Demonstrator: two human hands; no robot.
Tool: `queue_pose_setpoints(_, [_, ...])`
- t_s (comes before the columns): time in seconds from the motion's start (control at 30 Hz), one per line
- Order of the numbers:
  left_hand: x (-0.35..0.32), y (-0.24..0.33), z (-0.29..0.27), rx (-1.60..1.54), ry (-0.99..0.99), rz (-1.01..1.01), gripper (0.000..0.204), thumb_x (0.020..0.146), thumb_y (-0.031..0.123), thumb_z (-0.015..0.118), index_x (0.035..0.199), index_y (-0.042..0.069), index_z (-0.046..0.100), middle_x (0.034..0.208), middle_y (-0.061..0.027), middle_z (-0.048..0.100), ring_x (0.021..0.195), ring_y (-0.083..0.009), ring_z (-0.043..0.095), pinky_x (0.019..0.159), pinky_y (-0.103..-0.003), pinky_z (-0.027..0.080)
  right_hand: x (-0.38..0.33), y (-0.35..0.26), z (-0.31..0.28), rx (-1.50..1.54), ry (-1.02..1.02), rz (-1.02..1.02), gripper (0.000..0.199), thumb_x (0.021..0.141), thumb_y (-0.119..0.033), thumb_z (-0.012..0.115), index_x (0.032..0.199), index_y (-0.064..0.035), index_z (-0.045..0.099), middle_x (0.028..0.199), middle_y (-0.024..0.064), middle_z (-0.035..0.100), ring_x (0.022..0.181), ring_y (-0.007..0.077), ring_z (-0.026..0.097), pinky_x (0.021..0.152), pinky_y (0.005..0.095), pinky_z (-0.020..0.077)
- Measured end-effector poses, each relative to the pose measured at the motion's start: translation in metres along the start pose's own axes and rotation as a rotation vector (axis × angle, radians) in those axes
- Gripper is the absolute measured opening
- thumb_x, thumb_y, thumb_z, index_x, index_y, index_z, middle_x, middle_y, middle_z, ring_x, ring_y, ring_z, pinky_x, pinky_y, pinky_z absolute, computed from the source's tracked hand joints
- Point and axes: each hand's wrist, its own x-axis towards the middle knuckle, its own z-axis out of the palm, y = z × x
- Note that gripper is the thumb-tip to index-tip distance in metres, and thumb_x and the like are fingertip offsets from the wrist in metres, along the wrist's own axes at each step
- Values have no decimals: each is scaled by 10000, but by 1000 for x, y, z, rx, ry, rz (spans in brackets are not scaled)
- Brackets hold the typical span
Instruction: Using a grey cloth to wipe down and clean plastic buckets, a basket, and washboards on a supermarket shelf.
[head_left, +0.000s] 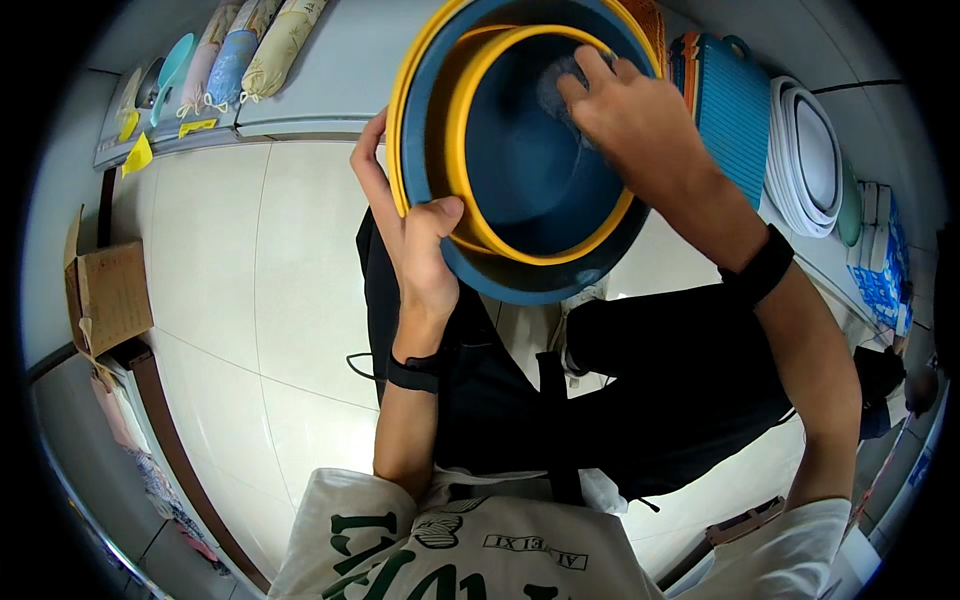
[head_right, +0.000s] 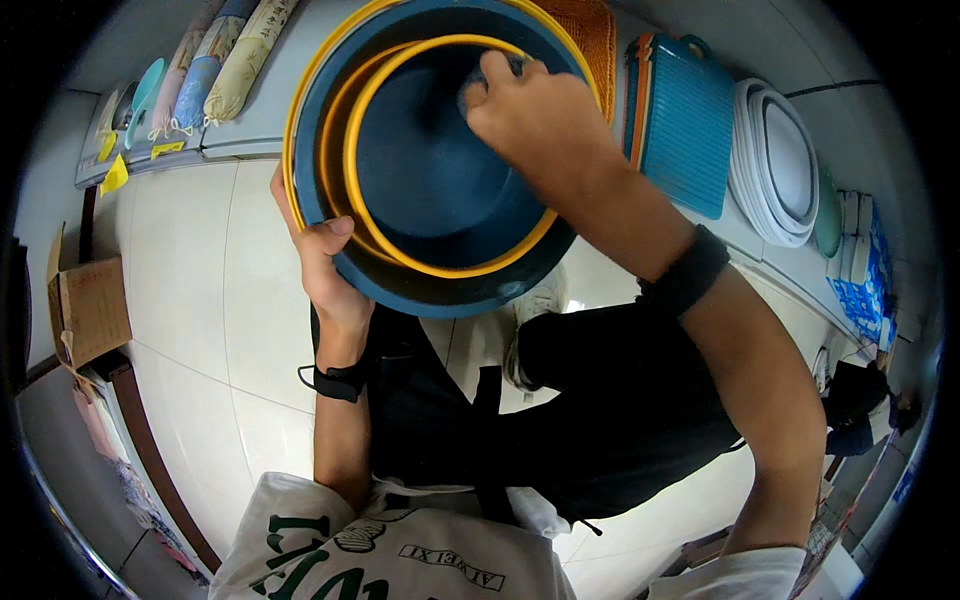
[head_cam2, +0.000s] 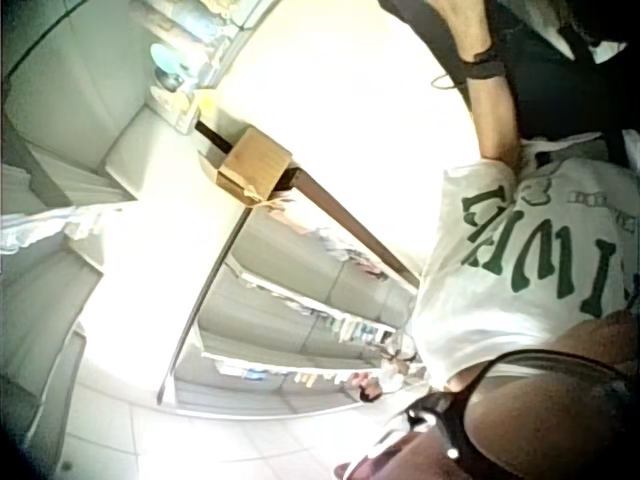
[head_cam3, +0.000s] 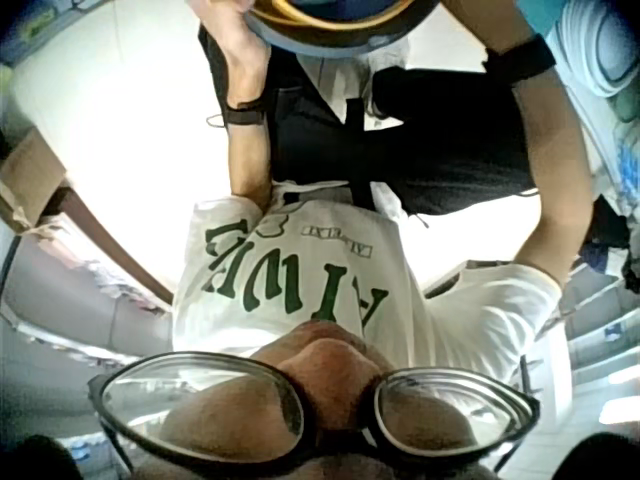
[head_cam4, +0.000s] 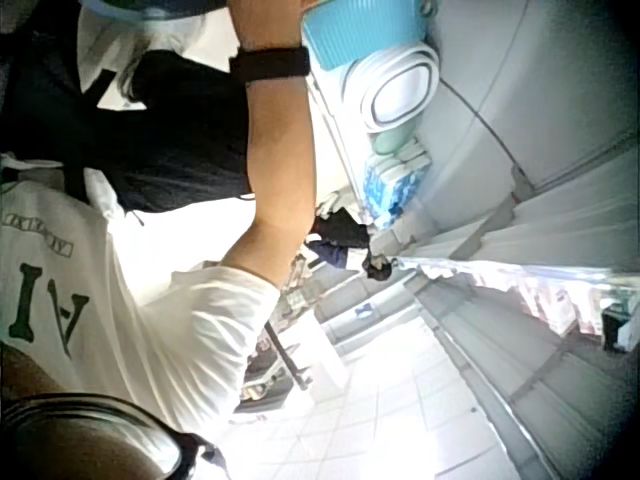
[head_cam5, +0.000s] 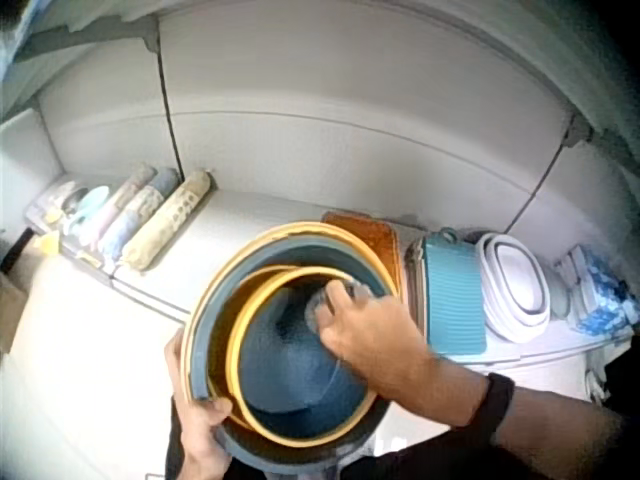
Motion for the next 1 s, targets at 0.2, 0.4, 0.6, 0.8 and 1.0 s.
queue_pose_setpoints(0.2, [-6,17,14,68,101,84,994,599,337,665,1497,60,342,1042,-129,608,943,-232,588,909,-354,462,-4,-1,-21,98,-321,12,420,807,-141,856,1175,-27,687,1121,176,699,972,287,748,849,380,626])
queue_pose_setpoints(0.4, [-14,16,21,-4,56,70,956,621,295,684,1483,53,347,1012,-98,632,968,-207,599,913,-328,460,16,9,-39,998,-1040,21,666,739,-343,901,1175,100,659,1135,221,676,1034,349,690,893,375,558])
queue_pose_setpoints(0.6, [-7,17,23,-52,36,6,976,697,272,711,1561,37,324,1195,-152,574,1042,-216,594,947,-350,493,16,7,-32,1469,-422,384,576,846,-315,800,1231,90,661,1166,230,688,1088,281,698,922,336,564])
queue_pose_setpoints(0.8, [-1,31,30,22,-68,-102,893,758,116,684,1556,60,289,1178,-146,546,1039,-193,595,902,-318,506,16,18,4,596,206,167,370,911,-216,779,1215,-26,688,1222,120,688,1069,247,703,781,306,612])
queue_pose_setpoints(1.0, [-3,25,13,-29,34,-130,835,765,144,637,1538,65,332,1123,-149,580,1029,-218,587,909,-344,482,5,10,2,78,49,34,304,900,-131,769,1180,-65,669,1212,97,671,997,213,706,679,277,588])
